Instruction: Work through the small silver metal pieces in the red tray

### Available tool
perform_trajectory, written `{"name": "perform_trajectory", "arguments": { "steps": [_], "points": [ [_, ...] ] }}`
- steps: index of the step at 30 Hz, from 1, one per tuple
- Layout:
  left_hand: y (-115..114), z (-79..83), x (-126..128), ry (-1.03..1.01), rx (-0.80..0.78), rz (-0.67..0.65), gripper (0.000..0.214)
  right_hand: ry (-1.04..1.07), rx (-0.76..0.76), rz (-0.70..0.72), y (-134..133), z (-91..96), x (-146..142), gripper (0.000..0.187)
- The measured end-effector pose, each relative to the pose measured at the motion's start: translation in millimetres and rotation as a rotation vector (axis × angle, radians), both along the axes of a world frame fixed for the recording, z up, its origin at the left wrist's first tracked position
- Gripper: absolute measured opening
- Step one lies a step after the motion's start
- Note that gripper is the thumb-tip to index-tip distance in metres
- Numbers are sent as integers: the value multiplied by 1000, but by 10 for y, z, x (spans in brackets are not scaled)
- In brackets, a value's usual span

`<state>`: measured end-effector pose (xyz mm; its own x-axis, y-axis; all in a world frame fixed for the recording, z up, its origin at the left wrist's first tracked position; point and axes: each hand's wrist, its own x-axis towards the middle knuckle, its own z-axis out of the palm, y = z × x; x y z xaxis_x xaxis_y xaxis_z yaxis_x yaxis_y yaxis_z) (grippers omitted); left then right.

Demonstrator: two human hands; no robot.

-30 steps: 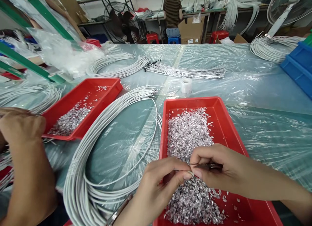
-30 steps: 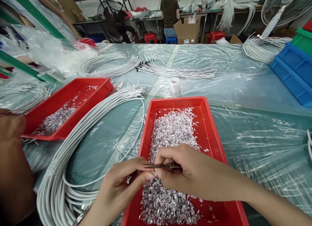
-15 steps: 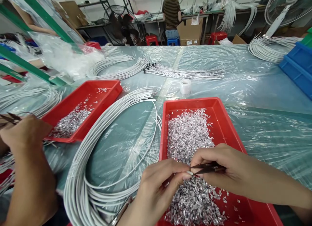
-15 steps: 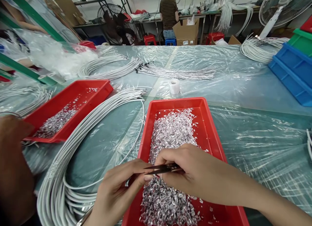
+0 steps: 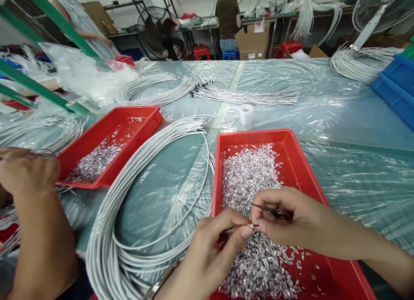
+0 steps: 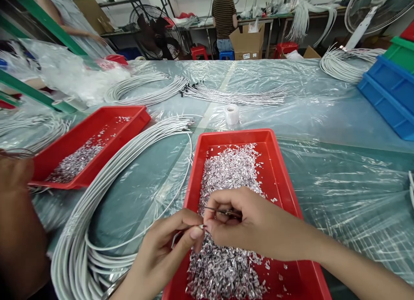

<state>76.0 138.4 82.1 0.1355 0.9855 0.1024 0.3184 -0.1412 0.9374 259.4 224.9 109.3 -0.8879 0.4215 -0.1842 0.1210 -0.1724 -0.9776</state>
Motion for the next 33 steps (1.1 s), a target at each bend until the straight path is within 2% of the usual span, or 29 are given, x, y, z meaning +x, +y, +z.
{"name": "perform_trajectory", "arguments": {
  "steps": [5,12,15,19,22,27,33],
  "points": [
    [-36,-11,-10,-259,-214,-28,24,75,-72,-153,-78,-53,-107,15],
    [-39,-6,-2,-371,-275,-24,27,82,-71,-243,-161,-106,-141,18],
    [-27,-6,4,-389,-287,12,29,60,-5,-312,-202,-103,-152,15],
    [-14,5,6,-393,-274,44,31,94,182,-397,-240,-112,-184,4],
    [-20,16,5,-379,-262,44,30,95,297,-443,-256,-122,-207,5],
    [-29,4,2,-368,-243,33,27,49,417,-463,-279,-108,-220,6],
    [-31,-13,2,-347,-235,32,27,64,484,-472,-288,-90,-232,11]
  ]
}}
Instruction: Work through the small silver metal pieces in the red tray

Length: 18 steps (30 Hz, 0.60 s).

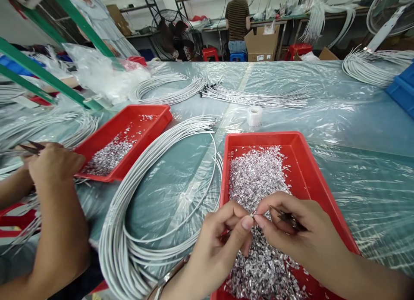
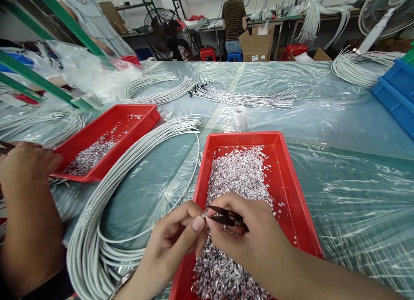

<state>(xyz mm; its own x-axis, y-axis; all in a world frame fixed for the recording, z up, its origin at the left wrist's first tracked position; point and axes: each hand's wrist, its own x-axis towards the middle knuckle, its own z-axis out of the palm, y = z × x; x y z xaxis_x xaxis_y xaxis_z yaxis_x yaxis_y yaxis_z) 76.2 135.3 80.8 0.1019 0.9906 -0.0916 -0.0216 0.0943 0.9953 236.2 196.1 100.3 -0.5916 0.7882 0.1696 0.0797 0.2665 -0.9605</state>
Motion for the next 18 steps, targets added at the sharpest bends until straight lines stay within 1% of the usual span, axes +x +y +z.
{"name": "perform_trajectory", "arguments": {
  "steps": [5,10,14,18],
  "points": [
    [-6,2,8,32,23,19,26,6,5,1,-14,-18,-3,11],
    [-7,8,19,80,44,36,26,18,-28,-9,-9,-38,-11,10],
    [-21,-10,37,144,116,73,23,-5,-127,1,-8,-53,-4,10],
    [-26,-49,47,233,217,150,17,-11,-226,24,-30,-56,3,12]
  ]
}}
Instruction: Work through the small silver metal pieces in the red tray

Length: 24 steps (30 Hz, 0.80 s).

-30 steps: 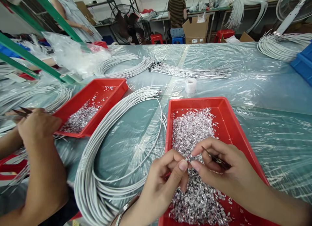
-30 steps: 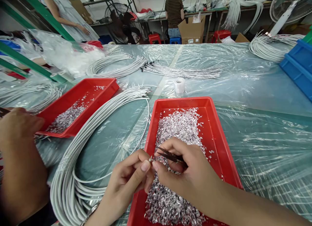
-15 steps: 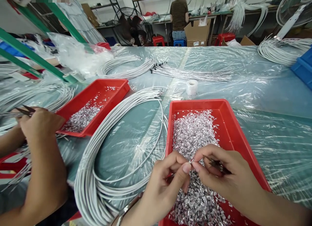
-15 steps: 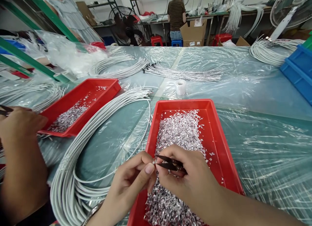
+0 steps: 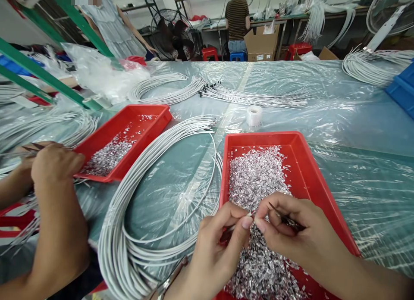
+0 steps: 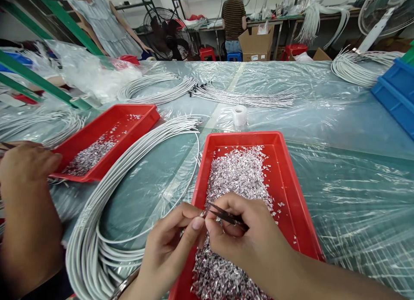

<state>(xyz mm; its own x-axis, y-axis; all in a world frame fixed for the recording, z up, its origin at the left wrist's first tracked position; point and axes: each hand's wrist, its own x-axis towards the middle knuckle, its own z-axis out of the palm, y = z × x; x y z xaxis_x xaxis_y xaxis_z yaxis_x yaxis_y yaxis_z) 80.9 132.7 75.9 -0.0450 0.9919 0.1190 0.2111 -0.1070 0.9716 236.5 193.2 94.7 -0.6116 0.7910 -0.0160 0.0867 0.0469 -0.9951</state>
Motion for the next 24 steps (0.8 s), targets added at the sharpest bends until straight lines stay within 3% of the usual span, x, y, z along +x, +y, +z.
{"name": "perform_trajectory", "arguments": {
  "steps": [7,10,12,15,17,20,23,24],
  "points": [
    [-15,-11,-15,52,21,4,16,39,0,-23,18,57,16,15],
    [-4,-30,-21,71,8,15,17,-29,197,-87,173,48,71,38],
    [18,-32,-13,107,1,-10,16,-117,336,-120,340,5,133,43],
    [38,39,22,206,29,-132,16,-191,362,-147,612,-77,240,30],
    [2,122,51,273,97,-254,19,-164,396,-243,747,-115,306,32],
    [-189,153,124,355,215,-450,22,-226,428,-294,828,-168,422,27],
    [-516,-111,288,239,219,-635,26,-274,516,-208,818,-282,586,18],
    [-636,-260,359,189,128,-659,25,-264,552,-150,811,-331,646,19]
  ]
}}
